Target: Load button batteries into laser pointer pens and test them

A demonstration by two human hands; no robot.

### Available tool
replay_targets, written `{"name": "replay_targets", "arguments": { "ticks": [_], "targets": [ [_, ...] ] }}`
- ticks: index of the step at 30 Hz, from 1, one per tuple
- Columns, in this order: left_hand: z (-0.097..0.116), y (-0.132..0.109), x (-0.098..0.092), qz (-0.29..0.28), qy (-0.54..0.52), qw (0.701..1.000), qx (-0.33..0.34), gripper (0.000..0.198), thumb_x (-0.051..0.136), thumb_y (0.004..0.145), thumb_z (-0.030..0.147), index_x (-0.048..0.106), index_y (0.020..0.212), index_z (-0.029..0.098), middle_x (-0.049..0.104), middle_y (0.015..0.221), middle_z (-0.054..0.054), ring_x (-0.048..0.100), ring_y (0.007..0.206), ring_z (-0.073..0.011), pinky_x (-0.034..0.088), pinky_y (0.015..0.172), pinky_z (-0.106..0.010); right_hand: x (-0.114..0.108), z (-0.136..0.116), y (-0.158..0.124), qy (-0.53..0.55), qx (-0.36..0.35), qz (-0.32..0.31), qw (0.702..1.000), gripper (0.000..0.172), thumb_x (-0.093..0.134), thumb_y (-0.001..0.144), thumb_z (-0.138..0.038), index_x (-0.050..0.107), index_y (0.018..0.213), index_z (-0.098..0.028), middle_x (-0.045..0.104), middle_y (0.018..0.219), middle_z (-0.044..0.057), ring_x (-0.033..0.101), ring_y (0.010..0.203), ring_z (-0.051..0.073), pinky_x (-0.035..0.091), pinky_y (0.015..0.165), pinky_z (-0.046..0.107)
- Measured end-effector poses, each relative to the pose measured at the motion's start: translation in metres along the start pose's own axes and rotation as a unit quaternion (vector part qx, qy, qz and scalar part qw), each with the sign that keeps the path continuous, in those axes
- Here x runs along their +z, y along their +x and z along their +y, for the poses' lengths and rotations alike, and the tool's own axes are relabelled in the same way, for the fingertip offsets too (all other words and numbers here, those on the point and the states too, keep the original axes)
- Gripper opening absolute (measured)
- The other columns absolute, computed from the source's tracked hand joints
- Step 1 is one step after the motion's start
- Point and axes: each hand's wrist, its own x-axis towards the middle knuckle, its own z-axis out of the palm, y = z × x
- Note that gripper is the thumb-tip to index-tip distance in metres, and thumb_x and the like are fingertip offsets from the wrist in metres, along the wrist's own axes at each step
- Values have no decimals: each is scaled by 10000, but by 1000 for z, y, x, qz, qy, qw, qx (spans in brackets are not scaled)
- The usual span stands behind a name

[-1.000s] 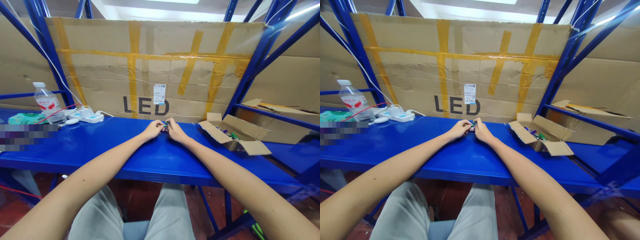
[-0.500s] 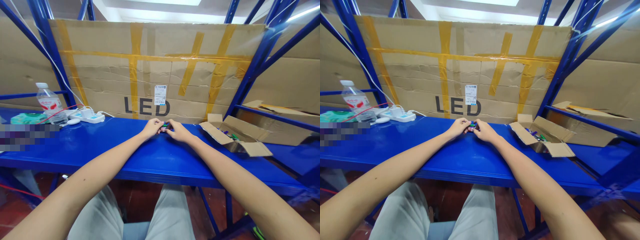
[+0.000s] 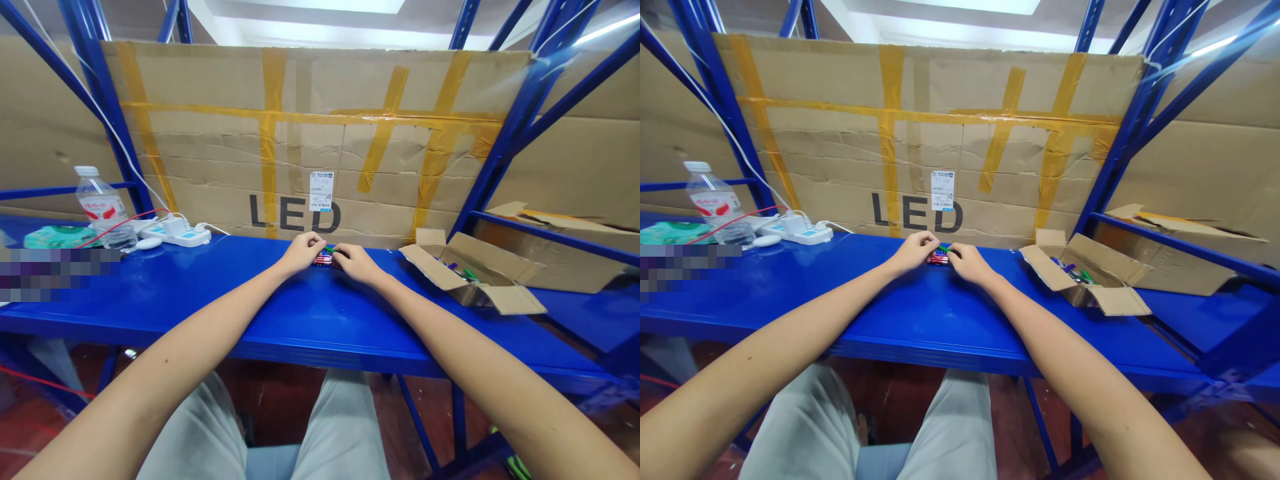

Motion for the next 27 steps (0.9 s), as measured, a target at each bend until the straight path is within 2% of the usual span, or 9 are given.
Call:
{"name": "replay_targets", "arguments": {
  "ticks": [4,7,10,13,17,22,27],
  "targets": [
    [0,-1,1,7,-3,1000,-2,205,581,898,287,572,732,166,574,574,23,502,513,-103,394,565,-230,4,-4,0,103,-12,-46,994,193,472,897,-258,636,885,-157,656,750,22,573,703,164,430,708,288],
    [-2,0,3,24,7,1000,15,250,601,893,303,592,694,153,578,586,13,512,561,-107,394,589,-227,7,-5,0,161,24,-56,985,173,456,888,-265,578,804,-175,598,642,0,563,615,160,436,642,288],
    [-3,5,4,44,-59,996,-40,314,590,912,369,639,715,129,614,638,-20,544,609,-120,406,602,-227,7,-3,1,188,67,-54,978,165,451,868,-256,496,720,-200,510,542,-28,535,511,153,421,558,282],
    [-4,9,-1,50,-223,964,-135,446,425,987,434,676,826,102,697,781,-104,625,687,-156,458,636,-249,3,-1,1,176,74,-48,980,184,426,856,-251,473,684,-205,460,518,-42,490,460,133,399,511,268],
    [-4,11,-14,26,-358,917,-175,636,267,990,543,701,935,81,723,1033,-206,689,908,-250,518,760,-325,-4,-1,0,123,66,-54,989,191,407,849,-262,520,713,-192,490,528,-37,474,467,129,371,515,268],
    [-7,10,-26,-2,-431,884,-182,764,256,947,651,640,1193,38,657,1244,-248,634,1151,-324,496,946,-406,-12,-3,0,57,25,-59,996,214,392,829,-231,530,673,-182,524,556,-18,475,543,134,347,583,276],
    [-9,9,-26,-31,-441,878,-185,822,275,919,700,555,1322,40,617,1312,-252,607,1202,-341,464,1007,-441,-13,-9,-1,34,-13,-88,995,224,401,850,-233,574,722,-172,539,591,-15,482,594,137,345,619,273]
  ]
}}
